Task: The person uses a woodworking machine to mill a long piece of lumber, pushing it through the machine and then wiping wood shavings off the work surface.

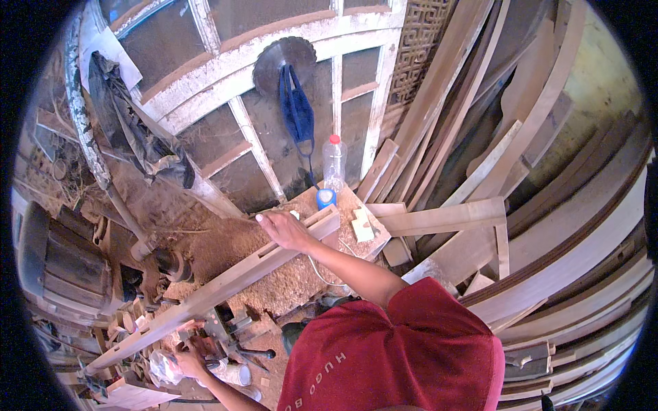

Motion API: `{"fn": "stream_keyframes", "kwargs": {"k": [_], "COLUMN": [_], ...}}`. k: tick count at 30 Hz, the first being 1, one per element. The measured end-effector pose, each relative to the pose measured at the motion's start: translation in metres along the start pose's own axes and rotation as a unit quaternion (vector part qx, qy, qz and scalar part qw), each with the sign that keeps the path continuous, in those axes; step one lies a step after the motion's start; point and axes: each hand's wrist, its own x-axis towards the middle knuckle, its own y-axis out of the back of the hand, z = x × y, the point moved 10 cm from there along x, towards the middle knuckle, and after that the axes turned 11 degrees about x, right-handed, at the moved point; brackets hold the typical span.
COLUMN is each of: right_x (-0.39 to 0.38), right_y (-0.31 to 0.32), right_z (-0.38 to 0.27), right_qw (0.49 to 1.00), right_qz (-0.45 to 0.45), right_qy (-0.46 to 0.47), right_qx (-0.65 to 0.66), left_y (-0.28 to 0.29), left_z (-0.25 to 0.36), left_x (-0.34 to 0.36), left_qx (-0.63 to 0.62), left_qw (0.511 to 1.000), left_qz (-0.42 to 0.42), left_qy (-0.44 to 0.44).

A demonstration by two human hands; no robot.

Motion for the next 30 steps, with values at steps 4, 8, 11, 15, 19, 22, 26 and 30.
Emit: {"fn": "stream_keyframes", "kwargs": {"k": [4, 8, 11, 15, 19, 22, 26, 30], "right_x": [0.0, -0.001, -0.003, -0.003, -0.003, -0.004, -0.003, -0.003], "right_y": [0.005, 0.006, 0.004, -0.004, -0.005, -0.003, -0.004, -0.004], "right_z": [0.007, 0.001, -0.005, 0.007, 0.007, 0.002, 0.001, -0.002], "right_qw": [1.0, 1.0, 0.999, 0.997, 0.997, 0.997, 0.997, 0.998], "right_qz": [0.001, 0.001, 0.008, -0.012, -0.017, -0.011, -0.014, -0.011], "right_qy": [-0.001, 0.001, -0.009, -0.037, -0.028, -0.007, -0.008, 0.001], "right_qx": [-0.019, -0.021, -0.035, -0.059, -0.069, -0.075, -0.072, -0.069], "left_y": [0.01, 0.017, 0.004, -0.007, 0.008, 0.022, 0.044, 0.05], "left_z": [0.016, 0.02, 0.01, 0.008, 0.015, 0.019, 0.024, 0.025], "left_x": [-0.002, -0.005, -0.004, -0.003, -0.006, -0.005, -0.005, -0.005], "left_qx": [-0.013, -0.129, -0.038, -0.012, -0.029, -0.058, -0.062, -0.053], "left_qw": [1.0, 0.985, 0.987, 0.987, 0.995, 0.992, 0.993, 0.994], "left_qz": [-0.028, -0.117, -0.155, -0.157, -0.098, -0.113, -0.099, -0.094], "left_qy": [-0.002, -0.008, 0.029, 0.018, -0.003, 0.002, 0.004, 0.01]}}
